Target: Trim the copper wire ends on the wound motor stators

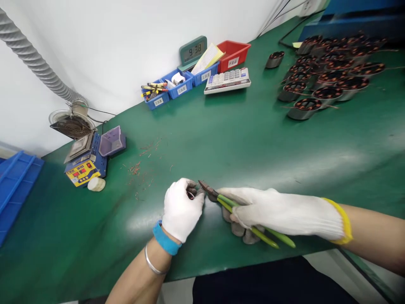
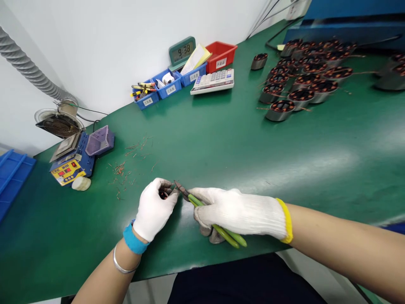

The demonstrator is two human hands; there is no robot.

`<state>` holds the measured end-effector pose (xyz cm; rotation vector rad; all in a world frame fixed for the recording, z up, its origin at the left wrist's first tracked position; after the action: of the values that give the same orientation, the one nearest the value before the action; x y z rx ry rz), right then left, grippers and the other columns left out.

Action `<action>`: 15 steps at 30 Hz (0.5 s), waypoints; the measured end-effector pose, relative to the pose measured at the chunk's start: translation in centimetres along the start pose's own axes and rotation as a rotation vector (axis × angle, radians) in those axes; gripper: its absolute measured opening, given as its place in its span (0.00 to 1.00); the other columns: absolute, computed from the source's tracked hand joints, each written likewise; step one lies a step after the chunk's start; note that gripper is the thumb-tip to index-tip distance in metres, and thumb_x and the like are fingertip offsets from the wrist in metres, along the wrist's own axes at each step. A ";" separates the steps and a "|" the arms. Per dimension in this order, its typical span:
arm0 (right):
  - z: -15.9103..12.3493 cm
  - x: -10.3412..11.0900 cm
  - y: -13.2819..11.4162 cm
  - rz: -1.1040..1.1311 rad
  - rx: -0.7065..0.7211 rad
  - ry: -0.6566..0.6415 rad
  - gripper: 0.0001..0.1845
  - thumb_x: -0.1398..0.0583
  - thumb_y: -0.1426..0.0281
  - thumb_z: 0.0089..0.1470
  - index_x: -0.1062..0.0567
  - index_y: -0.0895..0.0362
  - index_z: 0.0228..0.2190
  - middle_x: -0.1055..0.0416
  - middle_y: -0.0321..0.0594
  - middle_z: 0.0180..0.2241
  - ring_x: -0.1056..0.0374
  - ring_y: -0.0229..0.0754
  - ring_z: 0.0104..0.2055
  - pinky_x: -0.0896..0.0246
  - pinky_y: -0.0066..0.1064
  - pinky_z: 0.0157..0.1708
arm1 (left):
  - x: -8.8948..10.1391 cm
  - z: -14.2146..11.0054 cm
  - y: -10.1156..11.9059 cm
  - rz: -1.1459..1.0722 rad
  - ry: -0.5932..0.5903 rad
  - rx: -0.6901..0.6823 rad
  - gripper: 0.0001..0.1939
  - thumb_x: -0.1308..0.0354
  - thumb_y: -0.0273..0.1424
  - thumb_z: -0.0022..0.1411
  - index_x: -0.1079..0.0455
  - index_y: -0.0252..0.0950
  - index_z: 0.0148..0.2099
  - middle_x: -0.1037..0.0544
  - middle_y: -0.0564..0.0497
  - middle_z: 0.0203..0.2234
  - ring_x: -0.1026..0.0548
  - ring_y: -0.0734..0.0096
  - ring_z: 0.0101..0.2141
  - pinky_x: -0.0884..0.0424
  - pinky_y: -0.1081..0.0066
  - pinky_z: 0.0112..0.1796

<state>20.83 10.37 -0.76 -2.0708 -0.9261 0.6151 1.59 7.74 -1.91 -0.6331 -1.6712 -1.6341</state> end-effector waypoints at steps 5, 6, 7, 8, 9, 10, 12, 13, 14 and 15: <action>-0.1 -0.4 -0.5 -0.063 -0.021 0.021 0.26 0.38 0.68 0.48 0.33 0.56 0.50 0.33 0.34 0.28 0.31 0.40 0.29 0.29 0.31 0.27 | 0.5 -0.3 0.4 0.109 -0.006 -0.045 0.05 0.37 0.30 0.60 0.30 0.39 0.36 0.22 0.52 0.31 0.26 0.63 0.34 0.32 0.65 0.37; -0.2 -0.4 -0.7 -0.092 -0.029 0.031 0.26 0.39 0.68 0.48 0.33 0.56 0.51 0.33 0.34 0.27 0.31 0.40 0.28 0.30 0.31 0.27 | 0.8 -0.5 0.7 0.192 0.011 -0.074 0.06 0.36 0.32 0.59 0.30 0.39 0.38 0.22 0.50 0.33 0.26 0.60 0.37 0.31 0.63 0.38; -0.2 -0.5 -0.8 -0.121 -0.037 0.040 0.26 0.39 0.68 0.49 0.33 0.56 0.51 0.33 0.33 0.26 0.30 0.40 0.27 0.30 0.31 0.27 | 1.2 -0.8 1.0 0.291 0.036 -0.108 0.09 0.34 0.34 0.58 0.29 0.38 0.39 0.22 0.47 0.36 0.26 0.56 0.39 0.31 0.61 0.40; -0.2 -0.5 -0.9 -0.147 -0.047 0.047 0.25 0.39 0.68 0.50 0.33 0.55 0.51 0.33 0.33 0.25 0.30 0.40 0.27 0.30 0.31 0.26 | 1.6 -1.2 1.4 0.396 0.065 -0.139 0.12 0.32 0.37 0.57 0.28 0.38 0.40 0.22 0.45 0.39 0.26 0.52 0.41 0.32 0.58 0.41; -0.2 -0.5 -0.8 -0.166 -0.056 0.052 0.25 0.39 0.67 0.51 0.33 0.55 0.51 0.33 0.33 0.25 0.30 0.41 0.26 0.30 0.31 0.26 | 2.0 -1.6 1.7 0.493 0.091 -0.163 0.14 0.31 0.39 0.55 0.27 0.38 0.40 0.22 0.43 0.41 0.27 0.50 0.42 0.32 0.57 0.41; -0.1 -0.4 -0.7 -0.175 -0.058 0.058 0.25 0.39 0.66 0.51 0.33 0.55 0.51 0.32 0.34 0.24 0.29 0.41 0.26 0.30 0.31 0.26 | 2.3 -2.0 1.9 0.574 0.103 -0.176 0.15 0.30 0.41 0.55 0.26 0.38 0.39 0.22 0.42 0.41 0.27 0.49 0.41 0.32 0.57 0.40; 0.0 -0.3 -0.3 -0.150 -0.033 0.072 0.25 0.39 0.65 0.51 0.33 0.54 0.51 0.32 0.34 0.25 0.29 0.42 0.27 0.30 0.32 0.27 | 2.8 -2.7 1.9 0.672 0.072 -0.187 0.11 0.34 0.40 0.60 0.26 0.39 0.37 0.23 0.43 0.38 0.27 0.53 0.37 0.32 0.59 0.36; 0.1 -0.1 0.0 -0.128 -0.015 0.074 0.25 0.38 0.64 0.50 0.33 0.54 0.50 0.32 0.34 0.25 0.29 0.42 0.28 0.30 0.32 0.27 | 3.0 -3.0 1.8 0.692 0.036 -0.203 0.07 0.37 0.37 0.62 0.26 0.39 0.37 0.22 0.44 0.37 0.27 0.55 0.35 0.33 0.60 0.35; 0.1 0.0 0.2 -0.105 0.010 0.081 0.25 0.38 0.63 0.49 0.33 0.54 0.49 0.31 0.35 0.27 0.29 0.42 0.29 0.29 0.33 0.28 | 3.4 -3.2 1.6 0.693 -0.011 -0.232 0.04 0.40 0.33 0.65 0.26 0.40 0.38 0.22 0.44 0.37 0.27 0.56 0.35 0.33 0.60 0.35; 0.0 0.2 0.4 -0.086 0.037 0.091 0.24 0.38 0.62 0.49 0.33 0.55 0.48 0.30 0.36 0.28 0.29 0.41 0.29 0.29 0.33 0.29 | 3.8 -3.3 1.3 0.671 -0.059 -0.277 0.05 0.43 0.29 0.65 0.25 0.40 0.40 0.21 0.45 0.39 0.26 0.57 0.36 0.32 0.60 0.36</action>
<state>21.09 10.34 -1.15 -1.9975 -0.9394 0.4856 0.64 4.13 1.68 -1.2336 -1.0902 -1.3509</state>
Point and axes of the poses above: each hand's wrist, its own z-axis towards the middle knuckle, its own x-axis out of the back of the hand, y = z × x, the point moved 2 cm from there along z, towards the middle knuckle
